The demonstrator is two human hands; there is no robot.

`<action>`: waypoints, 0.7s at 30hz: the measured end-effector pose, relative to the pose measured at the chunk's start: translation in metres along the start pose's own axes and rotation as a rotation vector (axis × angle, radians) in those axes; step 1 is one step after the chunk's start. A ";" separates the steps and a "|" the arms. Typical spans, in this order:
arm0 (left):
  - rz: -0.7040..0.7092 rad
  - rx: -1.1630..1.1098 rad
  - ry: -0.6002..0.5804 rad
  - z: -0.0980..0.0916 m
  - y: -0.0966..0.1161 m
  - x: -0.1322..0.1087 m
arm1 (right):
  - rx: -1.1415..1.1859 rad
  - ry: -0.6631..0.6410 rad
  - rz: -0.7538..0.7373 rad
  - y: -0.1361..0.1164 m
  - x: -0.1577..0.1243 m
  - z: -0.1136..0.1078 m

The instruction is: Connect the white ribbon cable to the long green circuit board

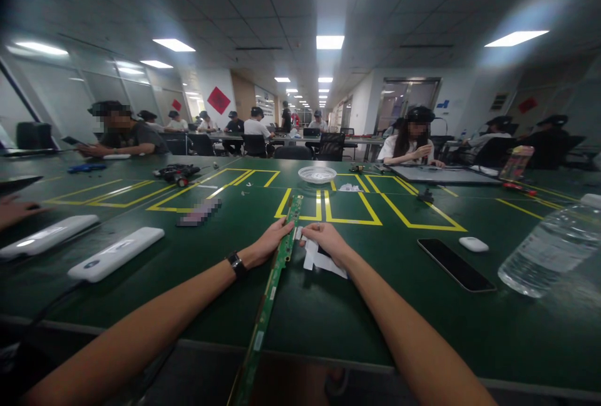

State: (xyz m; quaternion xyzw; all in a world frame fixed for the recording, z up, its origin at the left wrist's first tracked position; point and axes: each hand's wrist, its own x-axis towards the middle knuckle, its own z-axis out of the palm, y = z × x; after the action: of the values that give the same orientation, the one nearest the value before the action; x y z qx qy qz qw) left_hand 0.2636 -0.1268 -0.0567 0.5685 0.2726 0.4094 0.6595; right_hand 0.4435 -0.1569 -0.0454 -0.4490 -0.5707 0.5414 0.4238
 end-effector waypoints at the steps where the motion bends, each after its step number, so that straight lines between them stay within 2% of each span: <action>1: 0.000 0.000 -0.004 0.000 0.000 0.000 | -0.003 0.001 0.002 0.001 0.000 0.000; 21: 0.017 -0.006 -0.021 0.000 0.000 -0.001 | -0.007 -0.006 0.006 0.001 0.001 0.001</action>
State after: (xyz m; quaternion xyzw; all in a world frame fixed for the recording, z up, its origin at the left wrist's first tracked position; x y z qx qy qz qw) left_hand 0.2632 -0.1281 -0.0565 0.5729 0.2596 0.4097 0.6607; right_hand 0.4423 -0.1566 -0.0463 -0.4506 -0.5726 0.5418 0.4190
